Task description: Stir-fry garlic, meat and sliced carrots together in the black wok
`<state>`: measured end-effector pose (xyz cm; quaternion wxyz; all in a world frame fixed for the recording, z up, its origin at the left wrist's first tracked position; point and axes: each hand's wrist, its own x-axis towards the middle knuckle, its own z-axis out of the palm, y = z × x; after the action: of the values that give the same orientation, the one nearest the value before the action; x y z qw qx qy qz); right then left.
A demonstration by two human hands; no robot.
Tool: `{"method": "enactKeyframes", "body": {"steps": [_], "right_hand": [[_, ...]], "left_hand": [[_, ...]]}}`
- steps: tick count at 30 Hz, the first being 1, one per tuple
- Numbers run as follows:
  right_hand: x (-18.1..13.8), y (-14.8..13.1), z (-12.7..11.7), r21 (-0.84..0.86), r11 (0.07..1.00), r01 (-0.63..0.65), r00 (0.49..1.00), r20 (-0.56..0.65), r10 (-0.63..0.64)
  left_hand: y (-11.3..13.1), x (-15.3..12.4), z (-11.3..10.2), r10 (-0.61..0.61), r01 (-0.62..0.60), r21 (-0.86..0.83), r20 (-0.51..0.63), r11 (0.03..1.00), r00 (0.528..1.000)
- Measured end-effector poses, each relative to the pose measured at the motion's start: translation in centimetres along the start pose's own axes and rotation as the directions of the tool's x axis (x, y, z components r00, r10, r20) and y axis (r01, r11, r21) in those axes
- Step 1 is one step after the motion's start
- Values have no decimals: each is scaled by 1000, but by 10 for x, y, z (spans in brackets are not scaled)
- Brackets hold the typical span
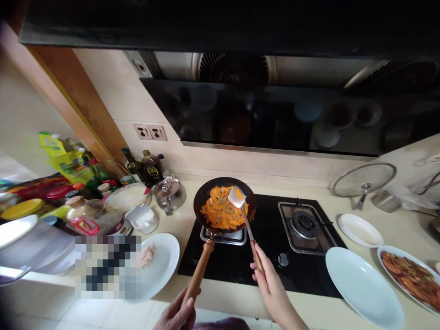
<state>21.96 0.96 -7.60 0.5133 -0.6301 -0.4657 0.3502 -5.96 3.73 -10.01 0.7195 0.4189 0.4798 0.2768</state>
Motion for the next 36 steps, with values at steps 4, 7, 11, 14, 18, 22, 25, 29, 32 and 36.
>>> {"method": "enactKeyframes", "body": {"steps": [4, 7, 11, 14, 18, 22, 25, 29, 32, 36], "right_hand": [[-9, 26, 1, -215, 969, -125, 985, -141, 96], [-12, 30, -4, -313, 934, -175, 978, -162, 129], [-17, 39, 2, -366, 927, -86, 988, -153, 31], [-19, 50, 10, -399, 911, -101, 990, -130, 53], [-19, 57, 13, -383, 918, -103, 991, -118, 62], [-20, 56, 12, -386, 914, -128, 990, -104, 94], [-20, 56, 15, -358, 924, -138, 989, -98, 110], [-17, 54, 17, -329, 934, -138, 990, -70, 122], [-16, 52, 15, -307, 944, -122, 992, -67, 107], [-14, 52, 12, -323, 940, -111, 992, -90, 86]], "left_hand": [[0, 0, 6, 10, -10, 11, -10, 1000, 1000], [0, 0, 6, 10, -9, 22, -20, 1000, 1000], [-2, 2, 7, 22, -23, 36, 22, 999, 1000], [-8, 5, 7, 37, -37, 17, -27, 999, 999], [-17, 11, 5, -6, 7, 34, -25, 999, 1000], [-20, 12, 1, -18, 21, 52, -61, 998, 998], [-16, 11, 0, -66, 69, 61, -45, 996, 997], [-12, 9, 0, -95, 96, 74, -24, 993, 995], [-13, 9, -1, -83, 87, 90, -43, 992, 996], [-16, 12, -3, -111, 117, 118, -53, 986, 992]]}}
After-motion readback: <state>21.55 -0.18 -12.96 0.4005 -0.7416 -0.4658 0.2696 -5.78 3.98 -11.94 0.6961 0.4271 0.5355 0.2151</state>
